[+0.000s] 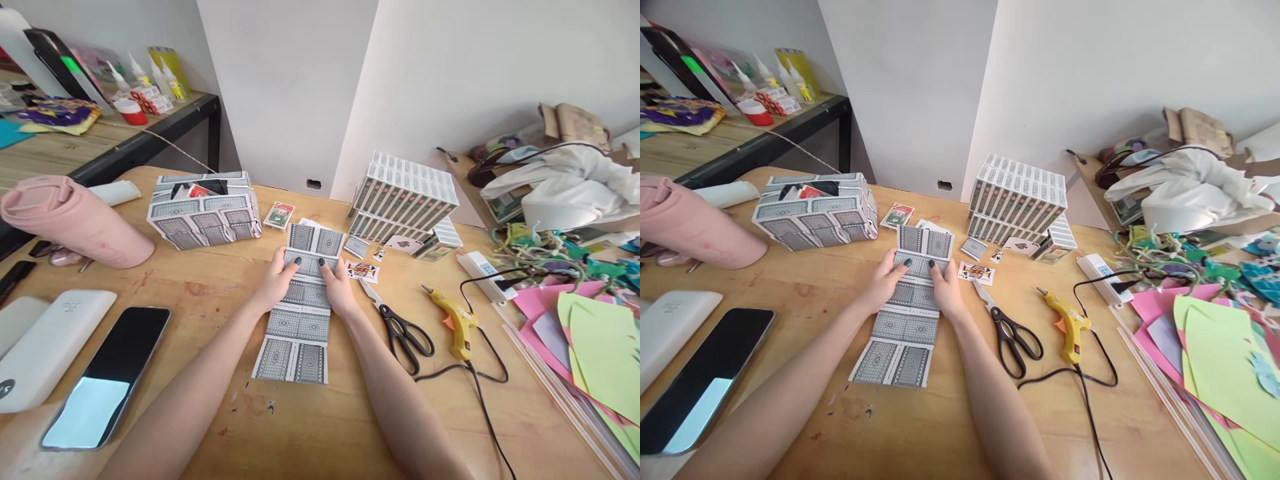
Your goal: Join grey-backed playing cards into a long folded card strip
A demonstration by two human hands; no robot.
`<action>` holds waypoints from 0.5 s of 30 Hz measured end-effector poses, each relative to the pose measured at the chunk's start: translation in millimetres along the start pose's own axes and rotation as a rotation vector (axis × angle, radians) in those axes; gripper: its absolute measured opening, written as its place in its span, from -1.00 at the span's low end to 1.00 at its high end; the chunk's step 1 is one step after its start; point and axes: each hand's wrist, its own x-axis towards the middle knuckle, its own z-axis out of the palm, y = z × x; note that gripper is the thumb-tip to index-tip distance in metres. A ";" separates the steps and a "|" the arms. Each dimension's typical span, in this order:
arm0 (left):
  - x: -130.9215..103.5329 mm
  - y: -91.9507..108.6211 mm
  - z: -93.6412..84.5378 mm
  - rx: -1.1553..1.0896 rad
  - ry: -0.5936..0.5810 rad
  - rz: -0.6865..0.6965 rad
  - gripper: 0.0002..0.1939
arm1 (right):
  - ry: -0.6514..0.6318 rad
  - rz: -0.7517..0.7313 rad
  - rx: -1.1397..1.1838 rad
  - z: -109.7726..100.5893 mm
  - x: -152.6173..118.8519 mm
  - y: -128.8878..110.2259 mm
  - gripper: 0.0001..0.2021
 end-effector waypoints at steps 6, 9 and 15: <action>0.8 -3.6 -0.5 0.125 -0.001 0.064 -0.65 | -0.007 -0.068 -0.054 -0.2 0.6 -1.9 -0.63; 2.4 -4.6 -0.1 0.082 0.012 0.064 -0.65 | -0.038 0.005 0.078 1.4 -0.7 -6.2 -0.66; 13.0 4.1 -16.0 -0.120 0.241 0.108 -0.67 | -0.241 0.279 0.184 -5.1 -7.6 -13.3 -0.71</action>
